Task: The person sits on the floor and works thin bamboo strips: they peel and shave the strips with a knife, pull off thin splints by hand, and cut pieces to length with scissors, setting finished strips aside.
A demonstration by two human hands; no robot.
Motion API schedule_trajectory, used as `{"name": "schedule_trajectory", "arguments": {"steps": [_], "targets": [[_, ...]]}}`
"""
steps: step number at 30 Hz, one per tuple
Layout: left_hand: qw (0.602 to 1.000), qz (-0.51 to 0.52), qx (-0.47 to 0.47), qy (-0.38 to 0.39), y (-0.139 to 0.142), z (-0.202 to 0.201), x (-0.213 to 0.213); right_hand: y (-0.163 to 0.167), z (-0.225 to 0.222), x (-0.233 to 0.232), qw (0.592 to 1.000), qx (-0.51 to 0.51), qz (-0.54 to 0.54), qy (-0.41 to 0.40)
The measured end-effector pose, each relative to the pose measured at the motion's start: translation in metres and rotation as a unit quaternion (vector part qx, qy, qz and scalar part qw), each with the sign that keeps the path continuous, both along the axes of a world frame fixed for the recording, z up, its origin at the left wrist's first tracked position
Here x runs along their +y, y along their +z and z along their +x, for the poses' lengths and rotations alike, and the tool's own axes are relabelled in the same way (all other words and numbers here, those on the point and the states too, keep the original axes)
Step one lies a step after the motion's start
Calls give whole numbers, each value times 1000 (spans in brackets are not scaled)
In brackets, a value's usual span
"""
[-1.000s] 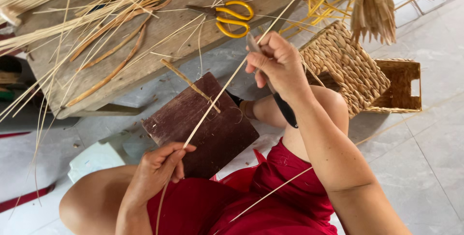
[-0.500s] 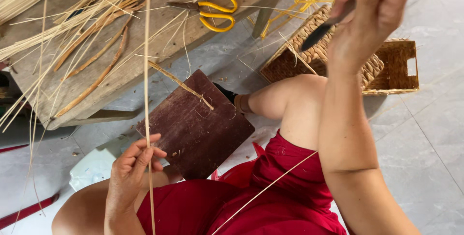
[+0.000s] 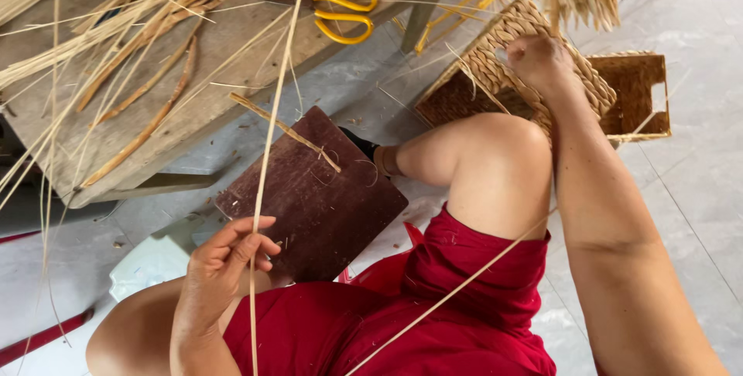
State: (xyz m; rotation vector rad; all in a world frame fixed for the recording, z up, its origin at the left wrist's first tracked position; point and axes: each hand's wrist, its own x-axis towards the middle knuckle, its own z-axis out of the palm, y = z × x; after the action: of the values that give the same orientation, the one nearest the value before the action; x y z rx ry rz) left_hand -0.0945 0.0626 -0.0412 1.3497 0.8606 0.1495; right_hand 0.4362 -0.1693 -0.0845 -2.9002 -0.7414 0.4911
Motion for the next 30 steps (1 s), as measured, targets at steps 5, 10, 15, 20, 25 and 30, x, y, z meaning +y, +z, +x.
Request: {"name": "schedule_trajectory", "arguments": {"steps": [5, 10, 15, 20, 25, 30], "targets": [[998, -48, 33, -3, 5, 11, -2, 32, -14, 33, 997, -10, 69, 43], [996, -11, 86, -26, 12, 22, -3, 46, -56, 140, 963, 20, 121, 240], [997, -12, 81, -7, 14, 24, -1, 11, -78, 227, 965, -1, 108, 241], [996, -14, 86, 3, 8, 21, 6, -16, -70, 250, 957, -33, 94, 271], [995, -15, 96, 11, 7, 21, 11, -19, -63, 254, 935, -81, 103, 329], [994, -31, 106, 23, 15, 25, 10, -16, -70, 258, 936, -94, 76, 329]]}}
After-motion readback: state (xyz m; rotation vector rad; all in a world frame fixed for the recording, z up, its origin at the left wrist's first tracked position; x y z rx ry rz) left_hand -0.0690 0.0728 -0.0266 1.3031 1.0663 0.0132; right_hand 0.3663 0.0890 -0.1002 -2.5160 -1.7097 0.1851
